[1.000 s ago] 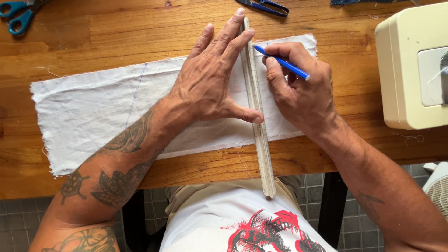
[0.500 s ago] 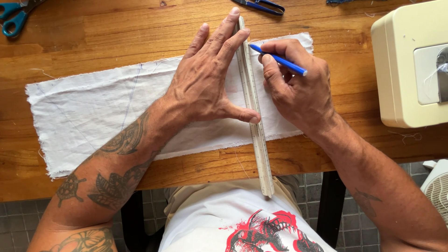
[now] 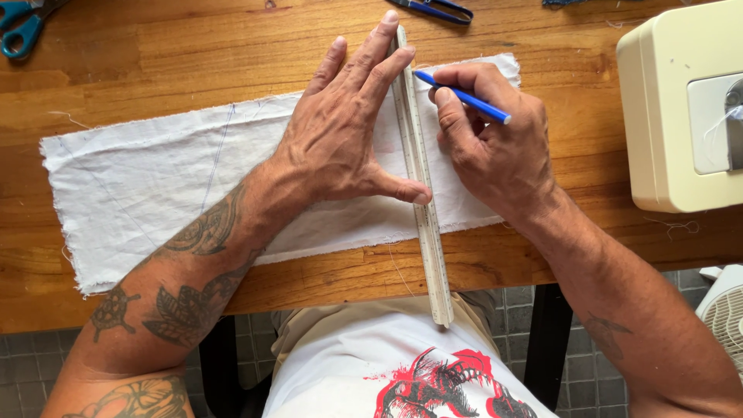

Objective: Marking fabric with a ruler and pen before cutting it with scissors

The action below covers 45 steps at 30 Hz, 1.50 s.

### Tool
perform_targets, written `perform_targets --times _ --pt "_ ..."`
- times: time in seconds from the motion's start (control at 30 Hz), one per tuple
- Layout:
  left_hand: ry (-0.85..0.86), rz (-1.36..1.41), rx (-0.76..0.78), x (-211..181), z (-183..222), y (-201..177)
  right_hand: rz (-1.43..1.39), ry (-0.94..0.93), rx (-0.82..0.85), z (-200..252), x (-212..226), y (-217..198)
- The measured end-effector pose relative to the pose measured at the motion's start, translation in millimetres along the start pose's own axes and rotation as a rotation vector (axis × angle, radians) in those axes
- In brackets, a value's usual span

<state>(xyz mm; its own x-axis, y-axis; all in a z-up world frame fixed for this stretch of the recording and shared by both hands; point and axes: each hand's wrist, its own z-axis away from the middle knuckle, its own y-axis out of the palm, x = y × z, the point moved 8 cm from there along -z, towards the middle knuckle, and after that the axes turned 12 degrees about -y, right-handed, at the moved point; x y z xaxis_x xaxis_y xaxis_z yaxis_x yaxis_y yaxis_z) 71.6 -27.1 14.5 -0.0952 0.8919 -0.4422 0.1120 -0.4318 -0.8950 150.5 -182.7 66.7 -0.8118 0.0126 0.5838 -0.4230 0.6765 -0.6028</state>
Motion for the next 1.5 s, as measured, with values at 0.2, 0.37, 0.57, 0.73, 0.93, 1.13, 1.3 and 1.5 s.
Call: perform_targets --times 0.2,0.37,0.57,0.73,0.93,1.13,1.3,1.5 --pt "-0.012 -0.011 0.016 -0.7 -1.1 0.6 -0.013 0.02 0.08 2.7 9.1 -5.1" --pt "-0.003 -0.007 0.008 0.3 -0.9 1.6 -0.031 0.143 0.111 17.7 22.7 -14.1" --pt "-0.015 -0.008 0.008 -1.4 0.2 0.0 -0.093 0.272 0.161 40.2 39.2 -23.6" --pt "-0.004 -0.004 0.01 -1.1 -1.2 0.4 -0.055 0.329 0.212 65.1 59.2 -34.7" --pt "-0.004 -0.005 0.0 0.2 0.1 0.5 -0.037 0.44 0.297 107.6 73.4 -47.2" --pt "-0.016 0.006 0.016 -2.5 -1.3 -1.7 -0.103 0.342 0.053 124.0 99.9 -60.5" --pt "-0.033 0.051 -0.035 -0.7 -0.1 -4.2 0.26 -0.004 0.215 131.3 107.4 -16.8" --pt "-0.043 -0.204 -0.11 34.5 0.3 -25.7 0.199 0.089 0.069 142.5 92.2 -19.3"
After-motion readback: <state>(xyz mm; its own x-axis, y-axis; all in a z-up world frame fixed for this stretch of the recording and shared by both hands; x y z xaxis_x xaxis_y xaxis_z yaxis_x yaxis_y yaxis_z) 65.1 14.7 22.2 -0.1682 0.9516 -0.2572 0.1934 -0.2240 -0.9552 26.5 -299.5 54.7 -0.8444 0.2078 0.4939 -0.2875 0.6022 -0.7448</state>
